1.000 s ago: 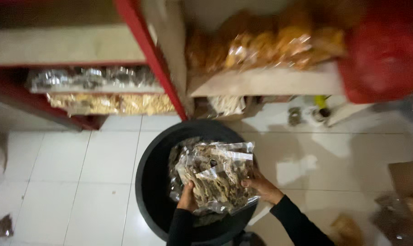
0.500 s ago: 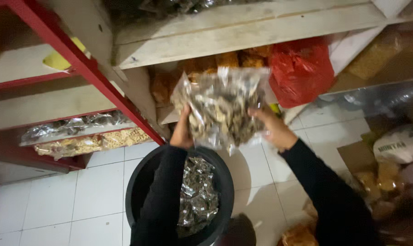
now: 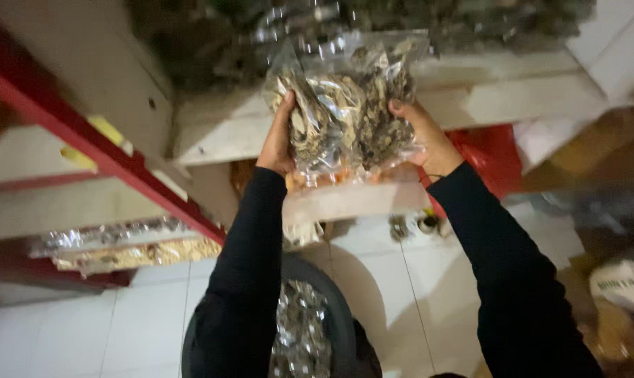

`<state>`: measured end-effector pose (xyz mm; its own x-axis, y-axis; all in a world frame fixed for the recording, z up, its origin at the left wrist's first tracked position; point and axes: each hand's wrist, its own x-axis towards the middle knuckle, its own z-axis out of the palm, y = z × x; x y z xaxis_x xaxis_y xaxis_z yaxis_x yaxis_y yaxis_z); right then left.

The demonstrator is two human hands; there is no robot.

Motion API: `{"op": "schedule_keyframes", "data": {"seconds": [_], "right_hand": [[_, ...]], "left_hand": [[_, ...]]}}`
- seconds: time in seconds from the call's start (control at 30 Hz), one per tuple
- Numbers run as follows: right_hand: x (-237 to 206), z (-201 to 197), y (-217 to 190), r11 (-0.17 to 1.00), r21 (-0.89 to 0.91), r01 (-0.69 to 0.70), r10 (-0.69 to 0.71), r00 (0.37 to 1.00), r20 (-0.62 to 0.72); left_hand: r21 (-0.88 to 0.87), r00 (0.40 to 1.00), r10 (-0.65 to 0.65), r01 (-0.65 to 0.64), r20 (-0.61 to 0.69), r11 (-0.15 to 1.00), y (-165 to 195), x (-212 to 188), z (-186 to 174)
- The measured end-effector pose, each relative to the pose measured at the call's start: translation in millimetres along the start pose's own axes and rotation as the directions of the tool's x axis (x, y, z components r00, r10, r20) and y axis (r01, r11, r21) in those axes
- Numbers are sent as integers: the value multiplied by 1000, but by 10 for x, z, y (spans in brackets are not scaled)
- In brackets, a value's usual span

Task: The person sits on the floor beside a large black basin filled with plastic-wrapped bundles of dried goods and repeatedly lifts handfuls of the wrapped bundles, placing and arranging them in rows on a low wooden shelf. The person alternates between the basin and the shelf, spreading the bundles out across the shelf surface.

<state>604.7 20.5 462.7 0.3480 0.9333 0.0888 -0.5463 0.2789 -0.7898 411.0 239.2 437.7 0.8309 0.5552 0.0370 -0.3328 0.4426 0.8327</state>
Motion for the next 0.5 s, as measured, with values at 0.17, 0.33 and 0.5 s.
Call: {"op": "schedule_keyframes", "data": {"seconds": [0.17, 0.33, 0.5], "right_hand": [[626, -735, -149, 895, -417, -157, -21, 919, -393], [844, -1386, -70, 325, -946, -11, -526, 829, -191], [886, -1405, 382, -259, -964, -58, -670, 729, 136]], "left_hand": [[321, 985, -100, 141, -139, 936, -366, 929, -153], [962, 571, 798, -49, -195, 270, -701, 1141, -194], [976, 666, 716, -87, 207, -201, -577, 735, 23]]}}
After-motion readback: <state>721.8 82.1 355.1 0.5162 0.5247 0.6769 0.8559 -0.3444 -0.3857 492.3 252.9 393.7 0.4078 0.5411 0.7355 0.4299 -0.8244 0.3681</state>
